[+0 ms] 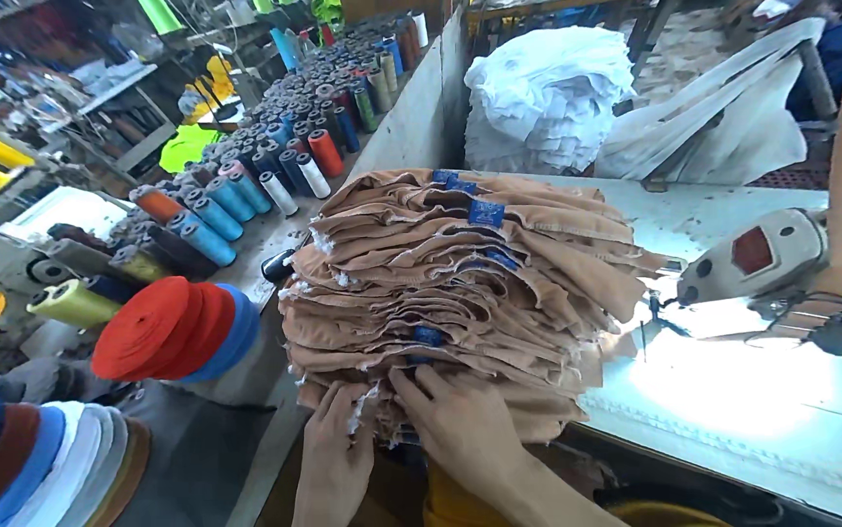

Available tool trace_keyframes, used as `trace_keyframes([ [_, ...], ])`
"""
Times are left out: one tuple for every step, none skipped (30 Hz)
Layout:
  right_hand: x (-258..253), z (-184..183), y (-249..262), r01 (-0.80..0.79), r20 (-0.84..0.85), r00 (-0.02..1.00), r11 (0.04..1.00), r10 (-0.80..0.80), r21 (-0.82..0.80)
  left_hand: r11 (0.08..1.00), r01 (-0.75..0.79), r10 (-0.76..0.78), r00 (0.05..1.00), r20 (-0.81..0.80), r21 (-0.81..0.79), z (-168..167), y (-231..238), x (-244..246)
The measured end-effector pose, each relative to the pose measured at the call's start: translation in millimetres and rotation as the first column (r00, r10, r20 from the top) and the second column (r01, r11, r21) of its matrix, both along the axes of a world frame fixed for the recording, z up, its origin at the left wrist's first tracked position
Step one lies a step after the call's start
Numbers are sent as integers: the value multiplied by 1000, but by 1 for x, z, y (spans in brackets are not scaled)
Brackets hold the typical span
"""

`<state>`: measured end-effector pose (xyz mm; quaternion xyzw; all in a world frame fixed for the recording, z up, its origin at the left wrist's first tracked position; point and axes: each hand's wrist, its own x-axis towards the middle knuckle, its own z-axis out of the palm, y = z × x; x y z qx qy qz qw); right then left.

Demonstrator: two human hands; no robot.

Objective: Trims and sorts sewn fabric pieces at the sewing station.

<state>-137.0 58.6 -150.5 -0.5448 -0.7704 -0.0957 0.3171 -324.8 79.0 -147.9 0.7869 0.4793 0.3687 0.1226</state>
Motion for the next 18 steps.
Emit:
trace_keyframes([
  [-4,-1,3,-14,-7,1000,1000,14,5,1000,-2,2,1000,26,-9,-1,-1,1],
  [-4,-2,6,-39,-31,999,999,39,2,1000,-3,4,999,47,-19,-1,-3,1],
  [-1,-2,6,-62,-68,996,998,62,-5,1000,-3,4,998,63,-30,0,-4,0],
  [5,-1,6,-69,-107,992,998,67,-10,999,1,2,997,77,-44,1,-6,-2],
  [12,0,4,-56,-136,989,998,53,-15,998,1,4,996,85,-58,2,-8,-5],
  [20,1,2,-31,-159,987,999,27,-23,998,-5,10,997,81,-63,2,-11,-8],
  [27,1,-1,-3,-177,984,1000,-2,-29,998,-21,25,997,67,-57,1,-13,-9],
  [33,1,-5,20,-191,981,999,-25,-28,998,-42,44,998,50,-39,0,-14,-8],
  [38,1,-8,36,-195,980,999,-41,-30,998,-66,66,997,33,-10,-2,-14,-5],
  [40,1,-12,41,-197,979,999,-46,-31,996,-88,88,996,18,14,-4,-14,1],
  [40,0,-15,33,-202,979,999,-39,-32,994,-100,100,995,4,33,-6,-13,6],
  [39,-1,-18,21,-202,979,999,-28,-34,993,-105,106,994,-15,49,-7,-11,12],
  [37,-1,-20,10,-198,980,999,-17,-38,992,-108,111,993,-40,66,-9,-8,18],
  [36,-2,-21,2,-195,981,999,-9,-39,991,-105,111,991,-70,80,-10,-4,21],
  [35,-3,-23,0,-194,981,999,-7,-40,991,-98,107,990,-95,93,-11,-2,23],
  [35,-4,-23,4,-187,982,999,-12,-44,991,-88,100,989,-110,104,-11,0,23],
  [34,-4,-24,12,-170,985,999,-21,-52,990,-85,98,988,-118,110,-9,1,22],
  [33,-5,-23,21,-148,988,998,-30,-62,991,-85,97,989,-113,105,-8,0,20],
])
